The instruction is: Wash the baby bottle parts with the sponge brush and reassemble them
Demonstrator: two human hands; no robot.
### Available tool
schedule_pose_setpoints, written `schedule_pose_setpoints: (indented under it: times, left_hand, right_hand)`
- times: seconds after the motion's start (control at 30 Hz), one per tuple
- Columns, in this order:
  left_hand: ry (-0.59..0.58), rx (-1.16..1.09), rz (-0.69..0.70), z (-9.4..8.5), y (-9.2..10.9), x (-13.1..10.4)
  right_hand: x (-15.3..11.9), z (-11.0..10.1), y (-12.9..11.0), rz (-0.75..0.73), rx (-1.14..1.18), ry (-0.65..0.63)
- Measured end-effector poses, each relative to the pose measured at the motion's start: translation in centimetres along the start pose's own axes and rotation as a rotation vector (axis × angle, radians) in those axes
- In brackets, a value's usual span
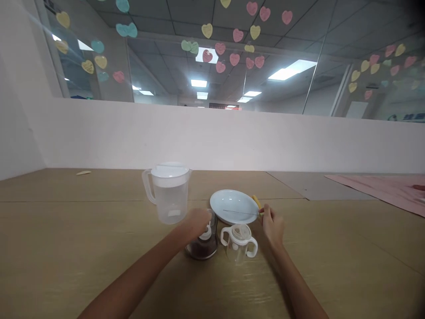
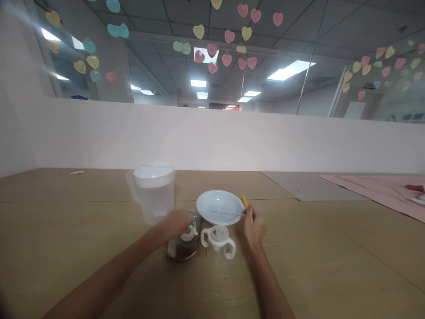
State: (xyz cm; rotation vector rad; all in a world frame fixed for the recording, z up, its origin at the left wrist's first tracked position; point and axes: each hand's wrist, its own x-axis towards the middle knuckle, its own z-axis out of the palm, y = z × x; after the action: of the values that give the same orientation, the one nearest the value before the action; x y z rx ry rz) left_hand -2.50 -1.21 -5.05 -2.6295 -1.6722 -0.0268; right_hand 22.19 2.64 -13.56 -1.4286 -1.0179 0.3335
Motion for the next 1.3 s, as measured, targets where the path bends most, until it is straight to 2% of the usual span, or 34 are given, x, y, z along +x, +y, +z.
schedule_pose_setpoints:
  times: [0.17, 0.27, 0.37, 0.47, 0.53, 0.63, 0.73, 0.87, 1.03, 1.17, 1.3]
  left_hand:
    - [0.025, 0.106, -0.045, -3.1, 0.4, -1.3]
    - [0.173, 0.111, -0.027, -4.9, 1.6, -1.9]
    - [0.387, 0.053, 0.046, -5.6, 3.1, -1.9]
    - [0.607, 0.008, 0.109, -5.2, 4.4, -1.6]
    - [0.723, 0.007, 0.170, -4.7, 5.2, -1.6]
    - [0.841, 0.033, 0.297, -4.1, 6.3, -2.0]
    - [0.910, 0.028, 0.409, -3.7, 7.3, -2.6]
    - [0.908, 0.114, 0.572, -3.3, 8.3, -3.0]
    - [1.058, 0.314, 0.767, -3.3, 8.8, -3.7]
    - [1.125, 0.396, 0.814, -3.4, 8.8, -4.3]
    - [1.118, 0.357, 0.802, -3.1, 8.9, -4.3]
  right_hand:
    - [-0.1, -0.4, -0.4, -0.103, -0.347, 0.092]
    - [-0.2, -0.6, -0.9, -0.264, -0.374, 0.185]
    - [-0.3, -1.2, -1.9, -0.534, -0.289, 0.334]
    - [-0.9, -2.2, -3.4, -0.891, -0.186, 0.462]
    - [-1.5, -2.8, -4.7, -1.137, -0.150, 0.484]
    - [-2.5, -3.3, -6.5, -1.319, -0.108, 0.450]
    - [-3.3, -3.0, -7.5, -1.386, -0.061, 0.424]
    - [-3.4, -2.7, -7.4, -1.419, -0.135, 0.389]
    - [-2.5, -3.8, -6.3, -1.541, -0.191, 0.496]
    - [-2.1, -4.0, -5.7, -1.546, -0.194, 0.531]
    - [-1.9, -3.7, -5.4, -1.539, -0.230, 0.532]
